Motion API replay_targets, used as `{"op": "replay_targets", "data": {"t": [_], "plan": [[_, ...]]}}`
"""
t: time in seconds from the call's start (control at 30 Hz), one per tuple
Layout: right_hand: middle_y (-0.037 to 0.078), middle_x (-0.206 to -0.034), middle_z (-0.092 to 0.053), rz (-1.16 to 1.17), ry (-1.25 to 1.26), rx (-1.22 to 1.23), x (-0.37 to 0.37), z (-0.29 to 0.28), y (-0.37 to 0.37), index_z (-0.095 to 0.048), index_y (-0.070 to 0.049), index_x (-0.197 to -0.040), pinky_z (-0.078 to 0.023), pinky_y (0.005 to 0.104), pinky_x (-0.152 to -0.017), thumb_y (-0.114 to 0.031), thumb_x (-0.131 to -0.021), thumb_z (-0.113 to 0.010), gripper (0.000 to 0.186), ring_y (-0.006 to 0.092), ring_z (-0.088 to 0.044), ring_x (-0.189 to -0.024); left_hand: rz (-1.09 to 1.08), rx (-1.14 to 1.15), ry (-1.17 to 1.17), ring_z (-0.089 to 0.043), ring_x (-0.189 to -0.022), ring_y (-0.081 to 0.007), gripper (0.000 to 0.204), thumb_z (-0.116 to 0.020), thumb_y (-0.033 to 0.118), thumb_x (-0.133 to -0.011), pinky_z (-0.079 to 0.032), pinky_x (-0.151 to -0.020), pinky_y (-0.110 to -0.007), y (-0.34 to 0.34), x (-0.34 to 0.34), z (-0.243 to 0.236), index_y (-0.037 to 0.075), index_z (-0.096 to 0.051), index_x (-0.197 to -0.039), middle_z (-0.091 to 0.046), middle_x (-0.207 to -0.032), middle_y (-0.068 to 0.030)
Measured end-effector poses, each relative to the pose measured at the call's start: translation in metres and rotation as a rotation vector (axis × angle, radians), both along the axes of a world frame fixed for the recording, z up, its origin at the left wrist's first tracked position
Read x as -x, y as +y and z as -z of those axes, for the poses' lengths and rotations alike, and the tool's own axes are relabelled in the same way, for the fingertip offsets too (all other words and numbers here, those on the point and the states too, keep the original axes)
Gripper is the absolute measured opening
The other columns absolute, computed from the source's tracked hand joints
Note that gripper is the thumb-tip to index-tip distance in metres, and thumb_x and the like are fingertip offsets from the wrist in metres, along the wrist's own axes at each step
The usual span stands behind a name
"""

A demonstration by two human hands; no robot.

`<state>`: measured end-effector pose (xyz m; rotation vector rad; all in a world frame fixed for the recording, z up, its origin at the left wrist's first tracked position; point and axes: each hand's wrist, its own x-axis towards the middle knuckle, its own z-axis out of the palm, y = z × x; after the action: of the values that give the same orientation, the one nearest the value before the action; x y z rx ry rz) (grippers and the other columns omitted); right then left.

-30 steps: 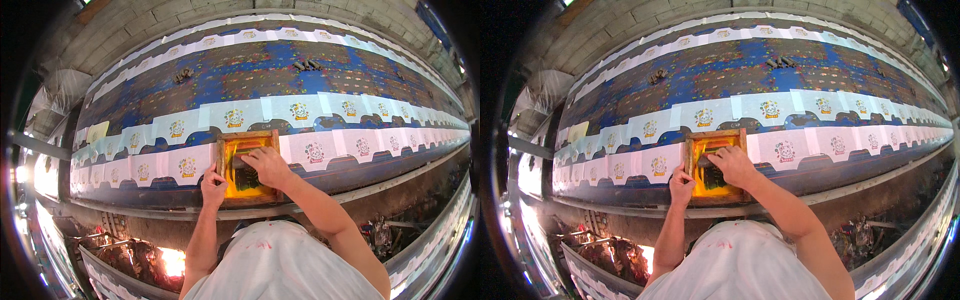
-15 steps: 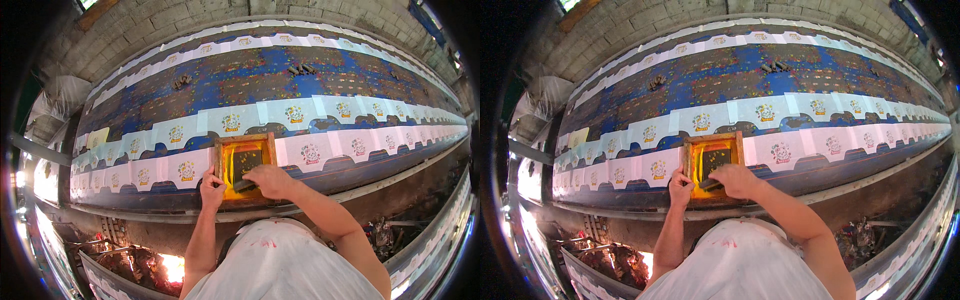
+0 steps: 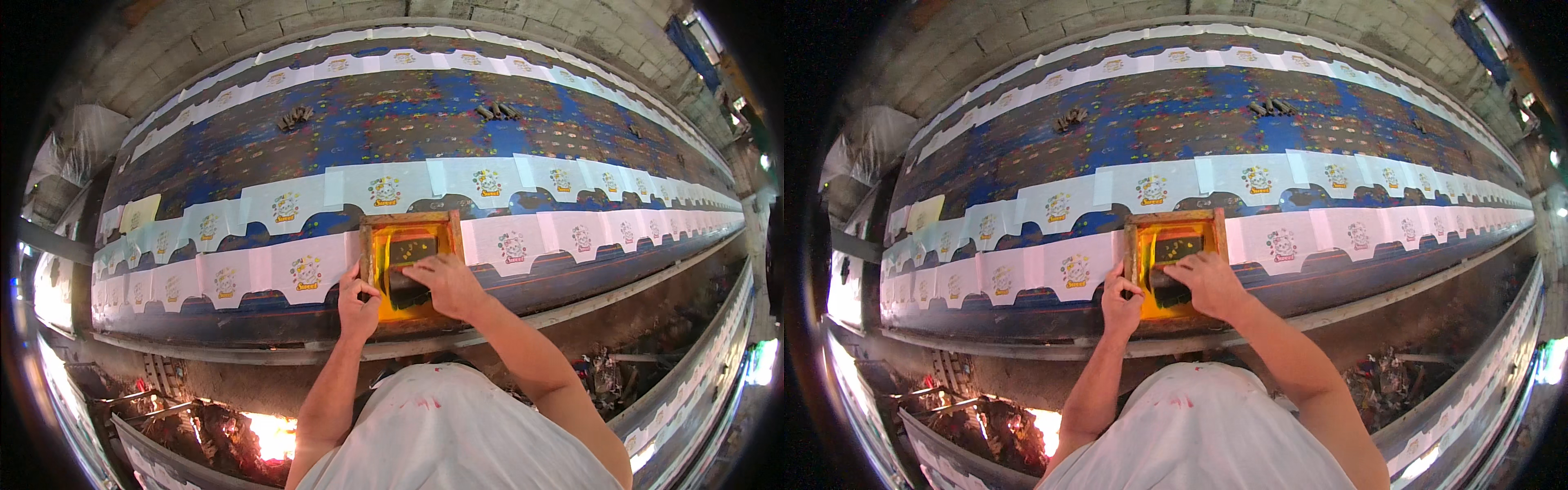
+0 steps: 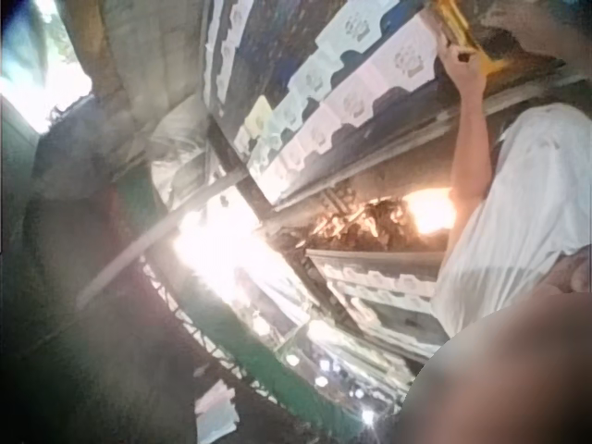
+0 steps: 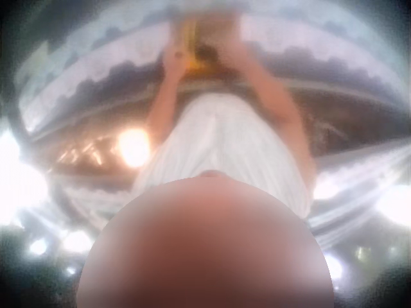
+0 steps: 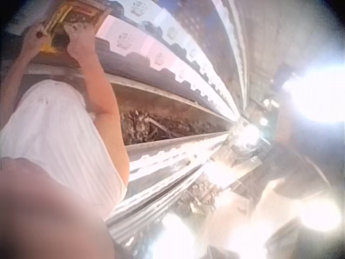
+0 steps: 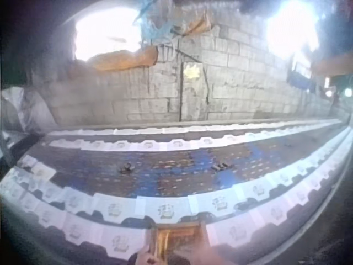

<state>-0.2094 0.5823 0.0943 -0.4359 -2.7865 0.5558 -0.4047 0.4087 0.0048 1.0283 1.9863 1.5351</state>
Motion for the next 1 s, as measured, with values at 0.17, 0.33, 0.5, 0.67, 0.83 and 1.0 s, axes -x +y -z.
{"op": "replay_targets", "data": {"t": [0.17,0.33,0.5,0.67,0.83,1.0], "plan": [[0.012,-0.129,-0.078,-0.013,-0.010,0.016,-0.026,-0.004,-0.044,-0.078,-0.015,-0.142,-0.057,0.0490,-0.106,-0.001,-0.088,-0.071,0.056,0.0350,-0.073,-0.119,0.004,-0.025,0.018,-0.057,-0.153,-0.0424,0.017,-0.075,-0.013,-0.082,-0.041,-0.129,-0.047,0.001,-0.003,-0.003,0.002,-0.068,-0.084,-0.057,-0.169,-0.0289],[0.011,-0.136,-0.075,0.019,-0.052,0.025,-0.040,-0.009,-0.068,-0.080,-0.015,-0.139,-0.057,0.0503,-0.108,-0.006,-0.090,-0.075,0.050,0.0347,-0.071,-0.125,0.006,-0.021,0.089,-0.056,-0.155,-0.0432,0.015,-0.077,-0.010,-0.082,-0.041,-0.129,-0.048,0.001,-0.001,-0.002,0.002,-0.068,-0.084,-0.060,-0.166,-0.0308],[0.011,-0.140,-0.074,0.049,0.066,0.187,-0.060,-0.002,-0.070,-0.079,-0.013,-0.139,-0.056,0.0516,-0.114,-0.013,-0.088,-0.091,0.053,0.0371,-0.067,-0.135,-0.010,-0.038,0.028,-0.059,-0.152,-0.0443,0.016,-0.079,-0.009,-0.080,-0.042,-0.128,-0.048,0.003,0.000,-0.005,0.003,-0.068,-0.083,-0.063,-0.163,-0.0315],[0.018,-0.143,-0.073,0.386,0.384,0.292,-0.099,0.016,-0.064,-0.079,-0.006,-0.135,-0.054,0.0493,-0.117,-0.014,-0.096,-0.088,0.041,0.0391,-0.067,-0.136,-0.028,-0.063,0.141,-0.058,-0.156,-0.0427,0.019,-0.079,-0.010,-0.081,-0.039,-0.131,-0.046,0.006,-0.010,-0.021,0.004,-0.066,-0.082,-0.062,-0.163,-0.0315],[0.020,-0.143,-0.075,0.493,0.562,0.633,-0.147,0.035,-0.042,-0.078,-0.003,-0.135,-0.053,0.0470,-0.119,-0.006,-0.100,-0.083,0.036,0.0371,-0.070,-0.136,0.003,-0.123,0.142,-0.057,-0.156,-0.0419,0.021,-0.079,-0.011,-0.082,-0.039,-0.131,-0.047,0.032,-0.053,-0.030,0.005,-0.065,-0.082,-0.059,-0.167,-0.0310],[0.019,-0.144,-0.075,0.536,0.602,0.577,-0.208,0.045,-0.006,-0.078,-0.002,-0.136,-0.051,0.0464,-0.122,-0.004,-0.099,-0.082,0.037,0.0352,-0.068,-0.139,0.009,-0.153,0.159,-0.059,-0.153,-0.0422,0.021,-0.079,-0.011,-0.080,-0.039,-0.130,-0.048,0.084,-0.118,-0.020,0.004,-0.066,-0.083,-0.060,-0.165,-0.0320]]}}
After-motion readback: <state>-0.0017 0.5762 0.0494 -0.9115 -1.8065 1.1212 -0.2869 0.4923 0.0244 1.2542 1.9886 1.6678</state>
